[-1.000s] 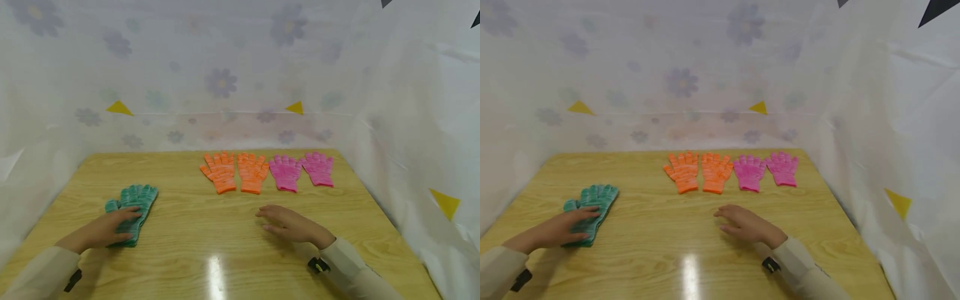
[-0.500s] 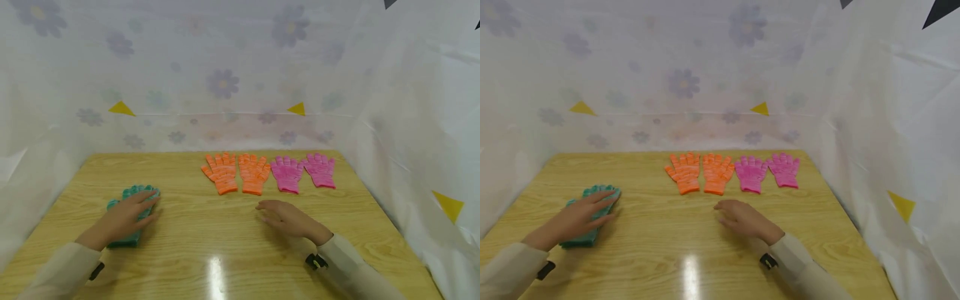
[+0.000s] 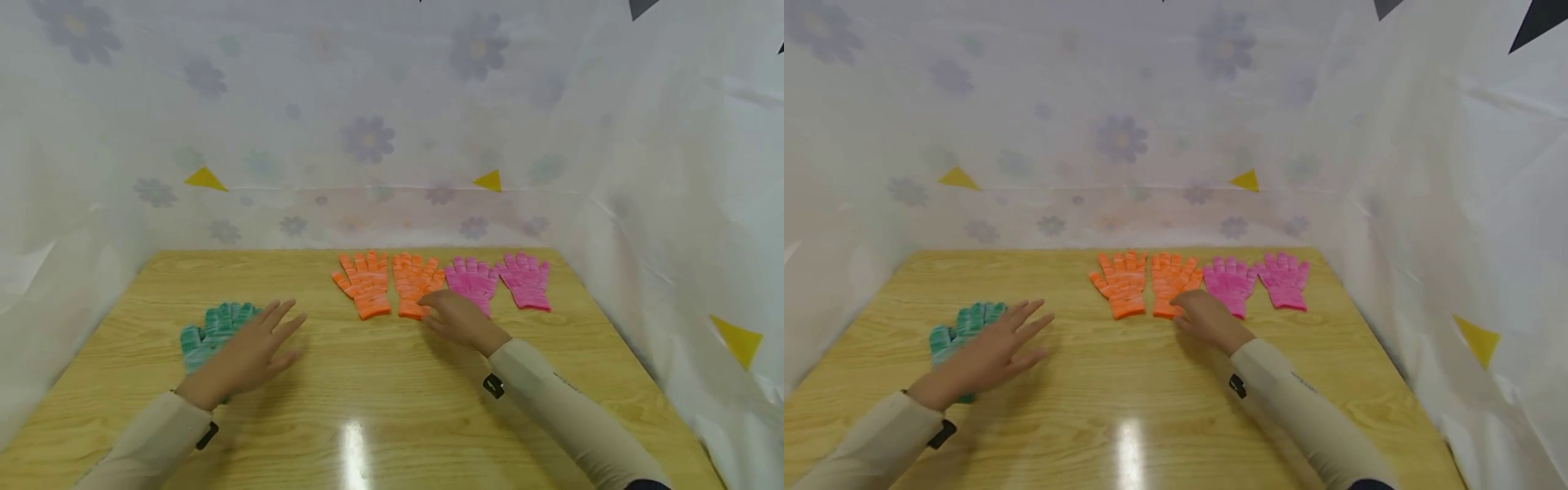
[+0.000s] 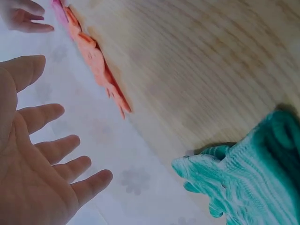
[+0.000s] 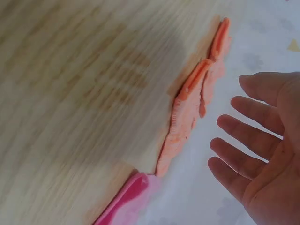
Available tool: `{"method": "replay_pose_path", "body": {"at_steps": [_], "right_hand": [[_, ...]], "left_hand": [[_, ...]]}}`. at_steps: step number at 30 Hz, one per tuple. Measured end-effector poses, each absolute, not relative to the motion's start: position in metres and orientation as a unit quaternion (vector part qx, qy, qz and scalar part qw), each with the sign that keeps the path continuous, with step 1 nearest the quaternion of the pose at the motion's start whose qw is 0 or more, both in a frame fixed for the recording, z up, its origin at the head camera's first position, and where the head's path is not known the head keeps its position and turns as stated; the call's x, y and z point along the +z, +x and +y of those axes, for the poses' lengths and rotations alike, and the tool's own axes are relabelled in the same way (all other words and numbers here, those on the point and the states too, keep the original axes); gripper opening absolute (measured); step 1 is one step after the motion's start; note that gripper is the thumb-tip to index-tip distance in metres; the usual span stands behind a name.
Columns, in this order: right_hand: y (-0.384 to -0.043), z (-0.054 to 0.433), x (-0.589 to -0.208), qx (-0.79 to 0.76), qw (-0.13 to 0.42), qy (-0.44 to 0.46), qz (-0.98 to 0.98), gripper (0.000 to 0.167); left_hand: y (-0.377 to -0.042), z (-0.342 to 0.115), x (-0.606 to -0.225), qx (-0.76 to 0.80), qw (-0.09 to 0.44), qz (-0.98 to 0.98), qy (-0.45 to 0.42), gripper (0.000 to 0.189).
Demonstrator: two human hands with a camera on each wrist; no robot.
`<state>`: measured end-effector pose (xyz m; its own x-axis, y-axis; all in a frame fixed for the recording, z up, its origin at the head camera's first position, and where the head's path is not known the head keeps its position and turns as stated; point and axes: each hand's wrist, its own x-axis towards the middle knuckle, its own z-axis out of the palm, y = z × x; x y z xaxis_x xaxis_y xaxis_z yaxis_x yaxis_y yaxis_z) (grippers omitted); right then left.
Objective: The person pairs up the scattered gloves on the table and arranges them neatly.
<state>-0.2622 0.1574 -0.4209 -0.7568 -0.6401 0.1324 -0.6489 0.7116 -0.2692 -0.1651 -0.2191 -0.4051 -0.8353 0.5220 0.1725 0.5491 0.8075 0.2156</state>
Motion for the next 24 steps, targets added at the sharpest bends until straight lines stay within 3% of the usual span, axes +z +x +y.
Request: {"method": "replay_pose_path", "body": {"at_steps": [10,17,24], "right_hand": [[-0.285,0.138,-0.441,0.104,0.034,0.365,-0.925,0.023],[-0.284,0.133,-0.444,0.091,0.012,0.347,-0.933,0.006],[-0.284,0.126,-0.447,0.07,0.025,0.344,-0.936,0.003]], "left_hand": [[-0.16,-0.219,-0.411,-0.136,0.028,-0.95,-0.281,0.059],[-0.16,-0.216,-0.41,-0.127,0.025,-0.95,-0.284,0.059],[-0.159,-0.217,-0.41,-0.125,0.024,-0.951,-0.282,0.06]]}}
